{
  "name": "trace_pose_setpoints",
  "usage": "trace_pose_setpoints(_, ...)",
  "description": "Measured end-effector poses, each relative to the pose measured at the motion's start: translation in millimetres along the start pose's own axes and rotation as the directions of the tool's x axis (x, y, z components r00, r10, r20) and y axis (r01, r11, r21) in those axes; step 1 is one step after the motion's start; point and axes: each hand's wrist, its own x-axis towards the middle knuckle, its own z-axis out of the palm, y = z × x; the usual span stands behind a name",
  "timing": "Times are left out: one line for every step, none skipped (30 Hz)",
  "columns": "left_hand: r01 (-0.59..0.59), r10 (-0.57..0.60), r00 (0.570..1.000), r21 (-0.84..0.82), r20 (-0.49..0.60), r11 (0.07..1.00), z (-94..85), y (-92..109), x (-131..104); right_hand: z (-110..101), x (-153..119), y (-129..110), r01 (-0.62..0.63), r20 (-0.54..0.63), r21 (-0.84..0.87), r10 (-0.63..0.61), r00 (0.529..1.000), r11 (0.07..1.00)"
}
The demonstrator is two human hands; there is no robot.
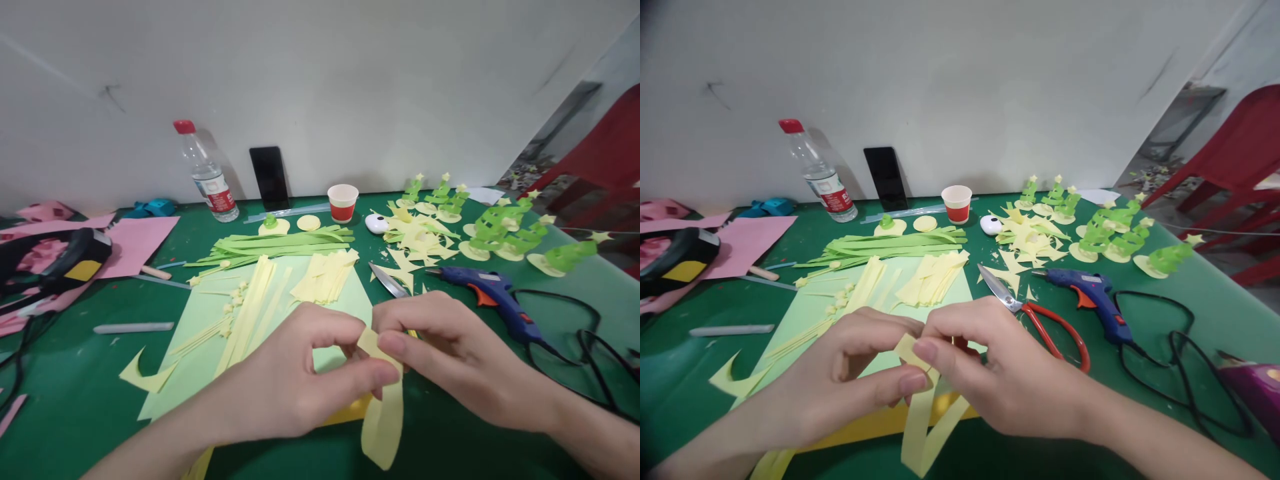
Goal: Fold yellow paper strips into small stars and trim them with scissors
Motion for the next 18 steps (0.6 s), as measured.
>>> trace_pose_setpoints(0.009, -0.009, 1.0, -0.025, 0.006, 1.0, -0.1, 0.5, 0.4, 0.0, 0.0, 0.1, 0.029, -0.004, -0.035, -0.03, 1.0, 0.999)
trace_pose_setpoints(0.01, -0.009, 1.0, -0.053, 0.015, 0.999, -0.1, 1.1, 0.9, 0.0, 0.2, 0.8, 0.054, -0.012, -0.062, -0.054, 0.998, 0.997)
trace_pose_setpoints(0.005, -0.003, 1.0, -0.082, 0.021, 0.997, 0.0, 1.8, 1.3, -0.1, 0.5, 2.3, 0.074, -0.025, -0.077, -0.077, 0.997, 0.994)
trace_pose_setpoints(-0.004, 0.005, 1.0, -0.104, 0.014, 0.995, 0.2, 2.5, 1.6, -0.2, 0.8, 4.4, 0.092, -0.049, -0.082, -0.096, 0.994, 0.992)
trace_pose_setpoints(-0.014, 0.014, 1.0, -0.12, -0.008, 0.993, 0.5, 3.1, 1.7, -0.4, 1.2, 6.7, 0.109, -0.087, -0.077, -0.115, 0.989, 0.991)
trace_pose_setpoints(-0.027, 0.022, 0.999, -0.129, -0.043, 0.991, 0.8, 3.3, 1.6, -0.7, 1.5, 8.9, 0.137, -0.131, -0.064, -0.145, 0.981, 0.988)
trace_pose_setpoints(-0.043, 0.031, 0.996, -0.132, -0.089, 0.99, 1.2, 3.3, 1.2, -1.1, 1.7, 10.5, 0.16, -0.175, -0.048, -0.166, 0.97, 0.986)
trace_pose_setpoints(-0.063, 0.043, 0.989, -0.134, -0.144, 0.989, 1.6, 2.8, 0.7, -1.6, 1.7, 11.3, 0.162, -0.211, -0.035, -0.166, 0.963, 0.986)
trace_pose_setpoints(-0.089, 0.061, 0.977, -0.131, -0.203, 0.987, 1.9, 2.0, 0.1, -2.0, 1.4, 11.0, 0.183, -0.208, -0.025, -0.184, 0.961, 0.983)
trace_pose_setpoints(-0.115, 0.079, 0.962, -0.127, -0.261, 0.985, 2.2, 1.0, -0.4, -2.4, 1.0, 9.6, 0.183, -0.181, -0.033, -0.186, 0.966, 0.983)
trace_pose_setpoints(-0.141, 0.098, 0.945, -0.117, -0.313, 0.983, 2.4, -0.3, -0.8, -2.6, 0.5, 7.3, 0.181, -0.159, -0.048, -0.187, 0.969, 0.982)
trace_pose_setpoints(-0.165, 0.118, 0.926, -0.102, -0.359, 0.981, 2.6, -1.6, -0.9, -2.6, 0.0, 4.6, 0.166, -0.138, -0.08, -0.176, 0.975, 0.983)
trace_pose_setpoints(-0.185, 0.139, 0.908, -0.082, -0.395, 0.979, 2.8, -2.9, -0.7, -2.3, -0.4, 1.7, 0.143, -0.129, -0.118, -0.158, 0.979, 0.983)
trace_pose_setpoints(-0.201, 0.156, 0.893, -0.065, -0.422, 0.977, 3.0, -4.0, -0.3, -1.8, -0.7, -0.8, 0.126, -0.135, -0.153, -0.147, 0.98, 0.98)
trace_pose_setpoints(-0.218, 0.173, 0.882, -0.056, -0.439, 0.974, 3.3, -4.8, 0.3, -1.1, -0.8, -2.9, 0.113, -0.148, -0.182, -0.141, 0.979, 0.977)
trace_pose_setpoints(-0.232, 0.183, 0.874, -0.056, -0.45, 0.971, 3.6, -5.2, 1.1, -0.5, -0.8, -4.3, 0.115, -0.161, -0.2, -0.149, 0.976, 0.973)
trace_pose_setpoints(-0.247, 0.186, 0.868, -0.076, -0.461, 0.966, 4.1, -5.2, 1.7, 0.1, -0.8, -5.1, 0.126, -0.173, -0.207, -0.163, 0.971, 0.97)
trace_pose_setpoints(-0.265, 0.184, 0.87, -0.119, -0.457, 0.957, 4.6, -4.7, 2.3, 0.5, -0.7, -5.4, 0.142, -0.178, -0.211, -0.18, 0.967, 0.967)
